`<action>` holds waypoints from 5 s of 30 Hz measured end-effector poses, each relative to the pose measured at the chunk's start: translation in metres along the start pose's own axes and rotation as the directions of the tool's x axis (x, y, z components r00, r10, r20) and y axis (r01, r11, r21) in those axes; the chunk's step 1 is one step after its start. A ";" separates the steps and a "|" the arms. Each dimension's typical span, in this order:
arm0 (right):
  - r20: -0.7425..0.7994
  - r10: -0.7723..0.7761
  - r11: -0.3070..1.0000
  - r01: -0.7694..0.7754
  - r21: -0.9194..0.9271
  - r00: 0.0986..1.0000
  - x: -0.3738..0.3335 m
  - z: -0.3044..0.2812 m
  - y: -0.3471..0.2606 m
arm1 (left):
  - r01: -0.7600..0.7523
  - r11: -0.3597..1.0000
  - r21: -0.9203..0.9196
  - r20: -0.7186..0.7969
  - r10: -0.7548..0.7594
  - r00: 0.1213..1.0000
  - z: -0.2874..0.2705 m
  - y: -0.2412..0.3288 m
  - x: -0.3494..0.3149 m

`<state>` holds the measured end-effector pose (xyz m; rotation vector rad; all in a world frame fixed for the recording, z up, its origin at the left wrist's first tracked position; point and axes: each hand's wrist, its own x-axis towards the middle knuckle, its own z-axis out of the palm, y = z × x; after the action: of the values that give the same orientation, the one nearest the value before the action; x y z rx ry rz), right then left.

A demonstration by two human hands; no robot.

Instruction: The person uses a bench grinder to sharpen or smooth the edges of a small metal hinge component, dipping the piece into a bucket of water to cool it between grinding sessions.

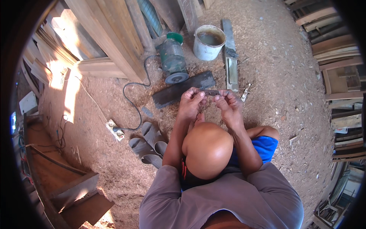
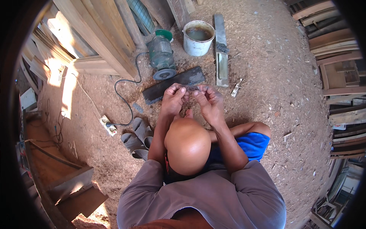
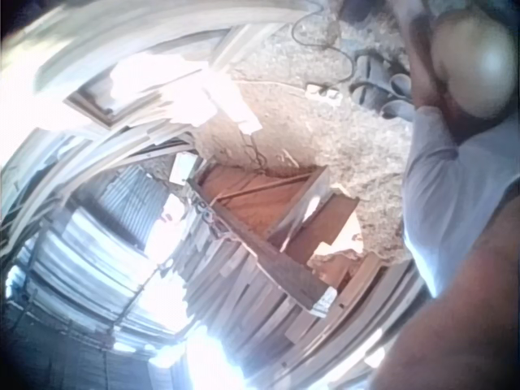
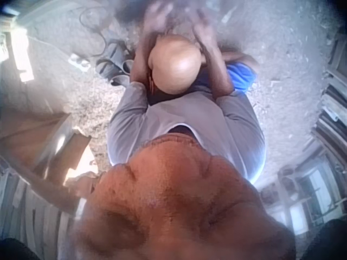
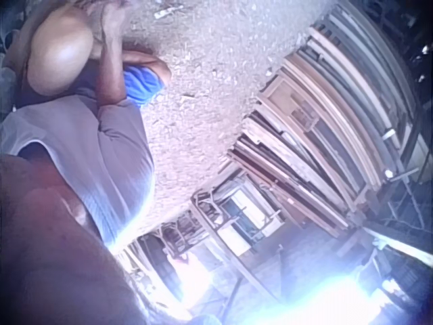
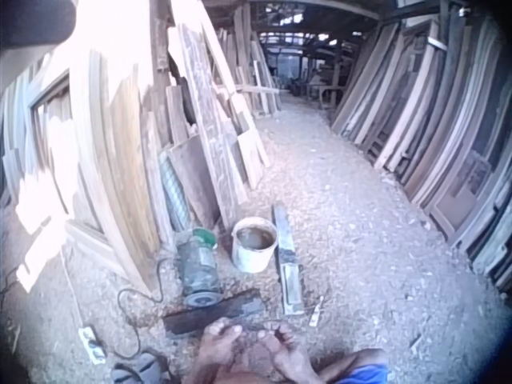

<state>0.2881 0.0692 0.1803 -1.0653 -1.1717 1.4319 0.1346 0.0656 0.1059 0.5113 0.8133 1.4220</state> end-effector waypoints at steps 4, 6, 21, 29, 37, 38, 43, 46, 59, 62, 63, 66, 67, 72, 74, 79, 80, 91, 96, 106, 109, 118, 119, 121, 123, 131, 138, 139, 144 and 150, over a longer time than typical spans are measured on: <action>-0.035 0.085 0.982 -0.090 -0.167 0.996 0.017 -0.010 0.019 | -0.006 0.999 0.044 -0.025 0.008 1.000 -0.019 -0.002 -0.002; -0.038 0.117 0.965 -0.123 -0.233 0.992 0.023 -0.010 0.032 | 0.017 0.997 0.079 -0.068 -0.012 0.998 -0.027 -0.005 -0.003; -0.008 0.204 0.978 -0.204 -0.053 0.979 0.086 0.039 0.178 | 0.048 0.878 0.476 -0.315 0.120 0.941 -0.136 -0.035 0.039; -0.043 0.385 0.902 -0.386 -0.193 0.922 0.115 0.058 0.221 | 0.252 0.877 0.409 -0.455 -0.044 0.889 -0.172 -0.032 0.062; -0.013 0.404 0.910 -0.404 -0.092 0.915 0.129 0.076 0.222 | 0.209 0.863 0.460 -0.450 0.024 0.892 -0.191 -0.027 0.084; -0.016 0.403 0.907 -0.402 -0.122 0.915 0.130 0.077 0.221 | 0.211 0.865 0.455 -0.455 0.022 0.890 -0.192 -0.027 0.085; -0.030 0.403 0.905 -0.404 -0.133 0.914 0.134 0.083 0.219 | 0.193 0.878 0.438 -0.454 0.030 0.891 -0.193 -0.028 0.086; -0.026 0.397 0.901 -0.395 -0.179 0.918 0.137 0.082 0.222 | 0.203 0.883 0.423 -0.467 0.021 0.884 -0.189 -0.026 0.088; -0.109 0.398 0.891 -0.412 -0.188 0.911 0.142 0.085 0.233 | 0.241 0.873 0.425 -0.494 0.000 0.870 -0.189 -0.029 0.093; -0.116 0.377 0.914 -0.390 -0.117 0.919 0.143 0.087 0.236 | 0.214 0.883 0.418 -0.492 0.022 0.870 -0.190 -0.031 0.094; -0.121 0.385 0.912 -0.397 -0.100 0.915 0.143 0.089 0.235 | 0.198 0.891 0.409 -0.491 0.032 0.871 -0.192 -0.032 0.093; -0.103 0.392 0.906 -0.403 -0.132 0.914 0.142 0.091 0.233 | 0.155 0.912 0.379 -0.493 0.058 0.868 -0.196 -0.033 0.091; -0.093 0.391 0.902 -0.402 -0.157 0.916 0.141 0.092 0.233 | 0.143 0.919 0.366 -0.497 0.063 0.865 -0.196 -0.033 0.091; -0.106 0.398 0.899 -0.411 -0.154 0.911 0.145 0.094 0.239 | 0.128 0.934 0.334 -0.512 0.066 0.857 -0.193 -0.031 0.089; -0.110 0.394 0.902 -0.407 -0.143 0.913 0.145 0.091 0.241 | 0.137 0.934 0.331 -0.515 0.057 0.855 -0.192 -0.031 0.091; -0.126 0.409 0.900 -0.422 -0.105 0.904 0.141 0.092 0.237 | 0.167 0.914 0.370 -0.510 0.050 0.859 -0.192 -0.032 0.093; -0.125 0.412 0.900 -0.424 -0.100 0.903 0.142 0.091 0.238 | 0.175 0.909 0.379 -0.514 0.050 0.856 -0.191 -0.032 0.094; -0.154 0.413 0.898 -0.430 -0.097 0.897 0.142 0.098 0.231 | 0.120 0.921 0.370 -0.524 0.100 0.846 -0.194 -0.037 0.092; -0.158 0.375 0.912 -0.394 -0.114 0.914 0.143 0.100 0.241 | 0.109 0.929 0.353 -0.515 0.096 0.852 -0.195 -0.036 0.091; -0.173 0.417 0.897 -0.435 -0.081 0.892 0.142 0.098 0.237 | 0.150 0.919 0.365 -0.523 0.069 0.850 -0.192 -0.034 0.093; -0.186 0.440 0.890 -0.454 -0.038 0.879 0.142 0.099 0.232 | 0.161 0.909 0.385 -0.522 0.071 0.850 -0.193 -0.036 0.095; -0.174 0.426 0.898 -0.439 -0.045 0.888 0.142 0.097 0.233 | 0.155 0.908 0.389 -0.537 0.086 0.839 -0.189 -0.035 0.094; -0.170 0.418 0.901 -0.431 -0.044 0.892 0.142 0.098 0.234 | 0.150 0.914 0.376 -0.540 0.086 0.837 -0.189 -0.034 0.093; -0.164 0.400 0.911 -0.411 -0.042 0.902 0.143 0.099 0.239 | 0.145 0.917 0.373 -0.532 0.083 0.843 -0.191 -0.034 0.094; -0.163 0.398 0.910 -0.410 -0.053 0.903 0.142 0.099 0.241 | 0.132 0.921 0.367 -0.531 0.090 0.843 -0.192 -0.034 0.093; -0.140 0.348 0.904 -0.371 -0.212 0.927 0.144 0.093 0.254 | 0.104 0.937 0.333 -0.524 0.092 0.847 -0.192 -0.032 0.090; -0.031 0.412 0.892 -0.410 -0.189 0.911 0.134 0.100 0.229 | 0.101 0.915 0.391 -0.499 0.118 0.858 -0.202 -0.030 0.073; -0.030 0.412 0.899 -0.412 -0.151 0.910 0.134 0.100 0.229 | 0.102 0.915 0.390 -0.498 0.116 0.859 -0.200 -0.029 0.074; -0.066 0.432 0.878 -0.436 -0.195 0.899 0.137 0.105 0.230 | 0.122 0.906 0.405 -0.503 0.110 0.857 -0.201 -0.026 0.077; -0.076 0.443 0.869 -0.449 -0.206 0.893 0.139 0.108 0.237 | 0.128 0.913 0.387 -0.509 0.096 0.855 -0.204 -0.023 0.082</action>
<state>0.1269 0.1738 -0.0439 -1.5857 -1.1266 1.6573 -0.0066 0.1118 -0.0572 0.4309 1.5763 1.3926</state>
